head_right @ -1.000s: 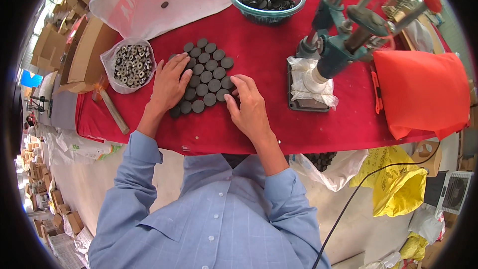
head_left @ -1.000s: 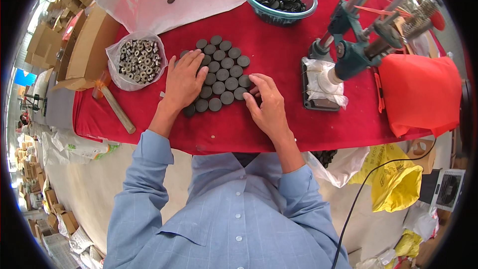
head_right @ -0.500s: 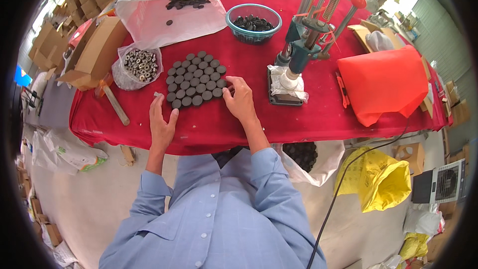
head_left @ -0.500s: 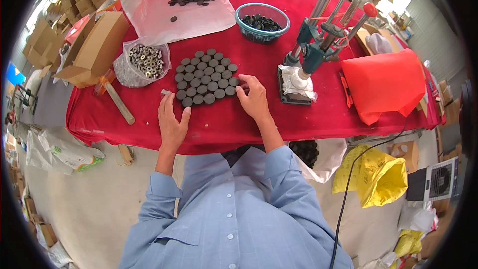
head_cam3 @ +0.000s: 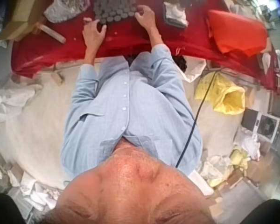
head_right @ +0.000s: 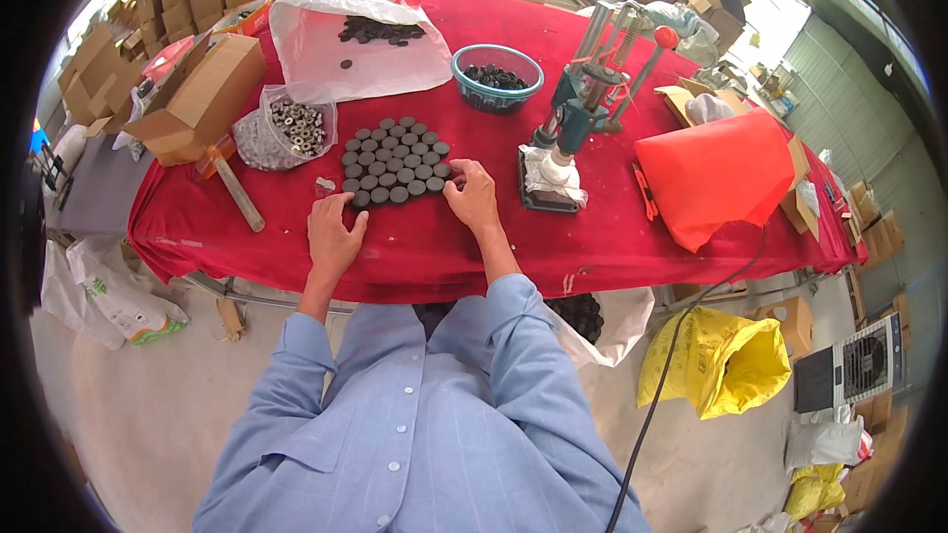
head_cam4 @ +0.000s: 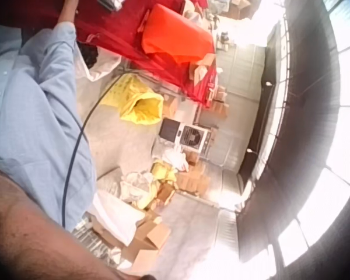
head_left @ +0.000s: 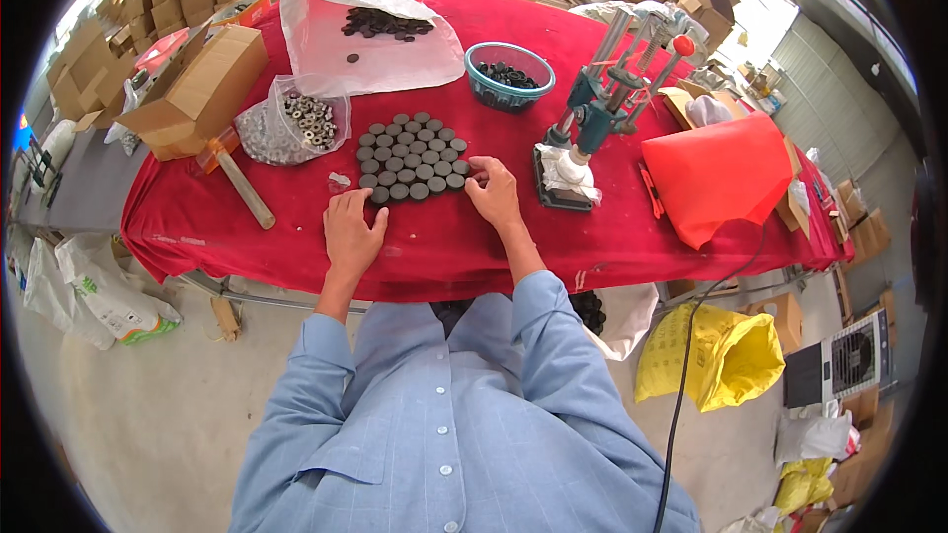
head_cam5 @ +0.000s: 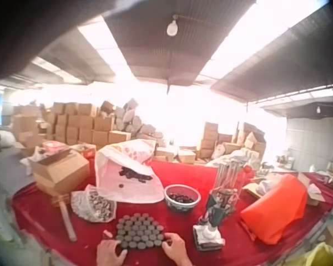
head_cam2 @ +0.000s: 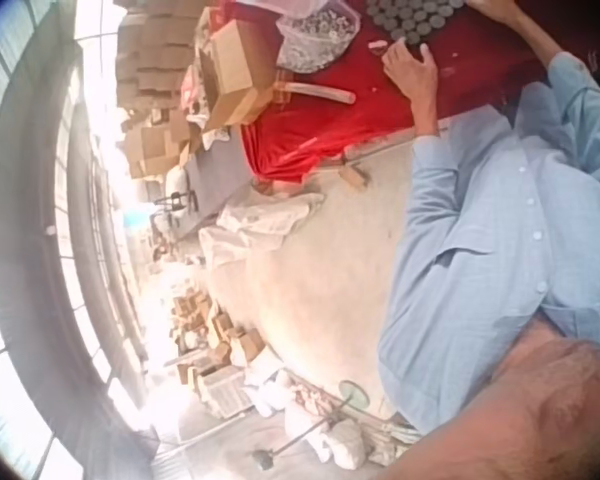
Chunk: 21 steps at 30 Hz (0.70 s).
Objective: The person arranges small, round, dark grey objects on a red tablecloth. They pick up the objects from a pile and place them into a neat grid pattern, occasionally adjusting the alignment of the rows and columns. The person uses both hands to handle the objects directly, ensuring they are evenly spaced and aligned.
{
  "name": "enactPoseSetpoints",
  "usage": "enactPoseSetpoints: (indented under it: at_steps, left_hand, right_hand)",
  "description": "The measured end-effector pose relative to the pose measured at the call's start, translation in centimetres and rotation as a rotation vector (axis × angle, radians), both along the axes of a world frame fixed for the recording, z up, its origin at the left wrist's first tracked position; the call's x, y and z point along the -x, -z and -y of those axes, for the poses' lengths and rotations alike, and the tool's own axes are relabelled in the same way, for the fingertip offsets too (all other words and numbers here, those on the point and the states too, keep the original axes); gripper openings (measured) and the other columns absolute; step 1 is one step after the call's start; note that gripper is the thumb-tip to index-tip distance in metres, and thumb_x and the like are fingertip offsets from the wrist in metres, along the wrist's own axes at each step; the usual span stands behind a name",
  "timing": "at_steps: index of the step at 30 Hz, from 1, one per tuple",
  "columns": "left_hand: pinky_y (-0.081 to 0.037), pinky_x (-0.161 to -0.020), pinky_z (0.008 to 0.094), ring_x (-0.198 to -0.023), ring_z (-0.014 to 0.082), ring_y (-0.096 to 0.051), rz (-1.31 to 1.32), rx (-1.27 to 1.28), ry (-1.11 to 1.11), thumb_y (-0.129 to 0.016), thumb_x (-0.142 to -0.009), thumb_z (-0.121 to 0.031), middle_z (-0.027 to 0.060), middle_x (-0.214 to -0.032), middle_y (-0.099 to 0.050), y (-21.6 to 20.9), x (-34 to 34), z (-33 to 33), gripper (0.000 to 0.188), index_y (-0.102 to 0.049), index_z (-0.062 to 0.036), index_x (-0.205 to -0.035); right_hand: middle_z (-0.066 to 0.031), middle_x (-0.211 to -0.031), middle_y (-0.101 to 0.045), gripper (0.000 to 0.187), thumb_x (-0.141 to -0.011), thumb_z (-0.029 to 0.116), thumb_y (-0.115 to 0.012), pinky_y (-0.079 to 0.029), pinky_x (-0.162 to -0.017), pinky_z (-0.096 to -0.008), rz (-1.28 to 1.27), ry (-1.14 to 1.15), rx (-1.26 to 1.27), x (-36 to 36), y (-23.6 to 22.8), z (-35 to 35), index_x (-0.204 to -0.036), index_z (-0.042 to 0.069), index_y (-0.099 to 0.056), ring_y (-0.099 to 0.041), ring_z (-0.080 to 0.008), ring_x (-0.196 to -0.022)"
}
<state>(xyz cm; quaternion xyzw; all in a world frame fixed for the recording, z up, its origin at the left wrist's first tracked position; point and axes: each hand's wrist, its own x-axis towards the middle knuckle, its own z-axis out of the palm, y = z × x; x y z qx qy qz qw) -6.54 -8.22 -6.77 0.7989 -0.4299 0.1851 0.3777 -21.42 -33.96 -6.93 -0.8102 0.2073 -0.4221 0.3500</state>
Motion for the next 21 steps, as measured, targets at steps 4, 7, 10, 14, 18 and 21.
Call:
enactPoseSetpoints:
  at_steps: [4,7,10,14,18,21]
  left_hand:
    - [-0.050,-0.105,0.0472,-0.124,0.0307,-0.063,0.016,0.018,0.017,-0.084,-0.090,-0.020,0.0081,-0.127,-0.073,0.0,-0.1,0.1,0.044,-0.070,-0.0073,-0.130]
    - [-0.050,-0.105,0.0471,-0.124,0.0311,-0.064,0.014,-0.002,0.040,-0.083,-0.090,-0.018,0.0089,-0.128,-0.073,-0.1,0.1,0.0,0.044,-0.070,-0.0076,-0.130]
    - [-0.050,-0.105,0.0470,-0.125,0.0320,-0.064,0.019,-0.026,0.034,-0.083,-0.090,-0.016,0.0099,-0.129,-0.073,-0.8,-0.4,-0.9,0.044,-0.070,-0.0074,-0.132]
    - [-0.049,-0.106,0.0475,-0.125,0.0317,-0.064,-0.012,-0.029,0.052,-0.082,-0.089,-0.015,0.0093,-0.130,-0.073,-1.2,0.4,-0.7,0.045,-0.069,-0.0065,-0.132]
    - [-0.049,-0.106,0.0475,-0.124,0.0319,-0.064,-0.011,-0.042,0.034,-0.082,-0.088,-0.014,0.0095,-0.131,-0.072,-1.1,0.8,-0.7,0.047,-0.069,-0.0060,-0.132]
    - [-0.049,-0.104,0.0464,-0.122,0.0331,-0.066,-0.031,-0.050,0.026,-0.082,-0.086,-0.010,0.0114,-0.133,-0.072,-1.5,0.9,-0.6,0.050,-0.069,-0.0066,-0.134]
  right_hand:
    - [-0.0212,-0.121,-0.073,0.039,-0.087,-0.001,-0.069,-0.065,-0.079,-0.0380,0.015,-0.014,0.042,0.0,0.4,0.2,-0.126,-0.004,-0.072,-0.080,-0.0277,-0.088]
    - [-0.0212,-0.123,-0.072,0.039,-0.089,-0.002,-0.068,-0.064,-0.080,-0.0391,0.005,-0.008,0.059,0.5,0.7,-0.1,-0.128,-0.003,-0.071,-0.079,-0.0292,-0.089]
    - [-0.0203,-0.125,-0.070,0.038,-0.093,0.003,-0.070,-0.063,-0.085,-0.0422,-0.052,-0.020,0.064,-0.2,-1.2,-1.7,-0.131,-0.001,-0.071,-0.077,-0.0309,-0.095]
    - [-0.0182,-0.126,-0.068,0.040,-0.100,0.018,-0.072,-0.061,-0.090,-0.0461,-0.190,0.022,0.177,-0.4,-2.5,-1.9,-0.136,0.002,-0.071,-0.073,-0.0331,-0.107]
    - [-0.0152,-0.126,-0.067,0.043,-0.102,0.024,-0.072,-0.061,-0.089,-0.0468,-0.400,0.030,0.233,-1.1,-3.4,-1.5,-0.140,0.004,-0.071,-0.072,-0.0339,-0.111]
    - [-0.0138,-0.124,-0.068,0.041,-0.101,0.024,-0.073,-0.061,-0.087,-0.0467,-0.401,0.026,0.197,-1.4,-3.6,-1.6,-0.138,0.005,-0.072,-0.072,-0.0336,-0.110]
